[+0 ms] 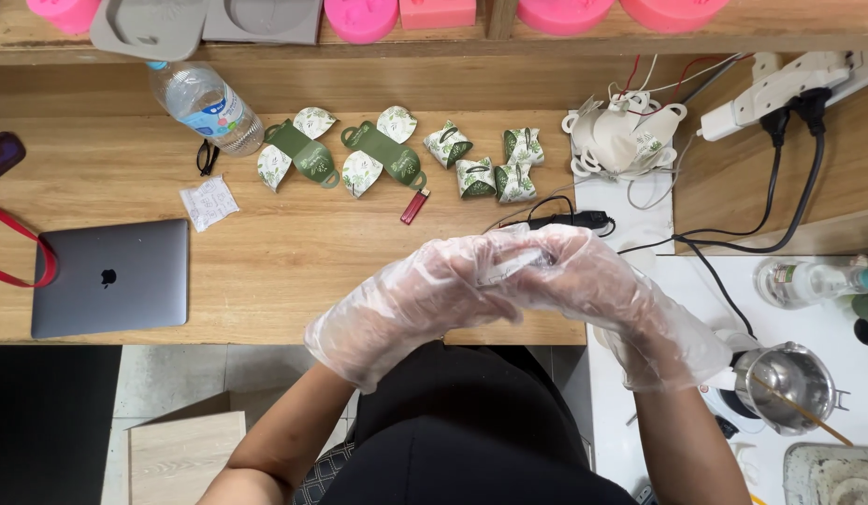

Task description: Wrapping finished candles in decorative paper and arranging them on a display shelf.

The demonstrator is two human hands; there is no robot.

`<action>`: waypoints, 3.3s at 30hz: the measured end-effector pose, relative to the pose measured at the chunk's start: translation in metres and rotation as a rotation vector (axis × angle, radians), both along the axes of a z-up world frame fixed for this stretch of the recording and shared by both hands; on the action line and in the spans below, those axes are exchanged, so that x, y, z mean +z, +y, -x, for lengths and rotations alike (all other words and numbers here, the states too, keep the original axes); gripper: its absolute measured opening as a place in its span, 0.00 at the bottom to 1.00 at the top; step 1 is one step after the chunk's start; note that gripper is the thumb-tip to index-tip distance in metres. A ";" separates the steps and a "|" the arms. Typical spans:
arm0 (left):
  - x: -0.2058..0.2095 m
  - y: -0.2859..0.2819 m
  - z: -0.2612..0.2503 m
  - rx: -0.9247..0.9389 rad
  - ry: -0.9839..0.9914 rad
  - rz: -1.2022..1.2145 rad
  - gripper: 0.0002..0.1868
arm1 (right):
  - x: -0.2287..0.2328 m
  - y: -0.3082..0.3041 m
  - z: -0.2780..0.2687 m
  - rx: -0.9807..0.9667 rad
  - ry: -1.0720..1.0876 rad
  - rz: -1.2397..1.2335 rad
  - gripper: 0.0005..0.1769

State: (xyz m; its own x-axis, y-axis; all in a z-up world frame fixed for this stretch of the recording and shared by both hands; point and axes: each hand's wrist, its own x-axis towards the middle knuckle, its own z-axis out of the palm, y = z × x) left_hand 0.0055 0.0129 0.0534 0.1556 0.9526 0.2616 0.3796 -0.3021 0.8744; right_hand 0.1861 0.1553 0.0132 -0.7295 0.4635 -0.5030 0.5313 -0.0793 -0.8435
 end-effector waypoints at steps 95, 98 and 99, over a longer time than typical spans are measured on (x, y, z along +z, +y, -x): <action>-0.076 0.033 0.001 0.092 -1.014 0.373 0.14 | -0.050 -0.029 -0.051 -0.422 0.787 0.277 0.16; -0.075 0.037 0.017 -0.044 -0.690 0.353 0.10 | -0.086 -0.012 -0.052 -0.285 0.621 0.198 0.13; -0.072 0.036 0.022 -0.118 -0.190 0.223 0.06 | -0.088 -0.012 -0.053 -0.238 0.547 0.188 0.18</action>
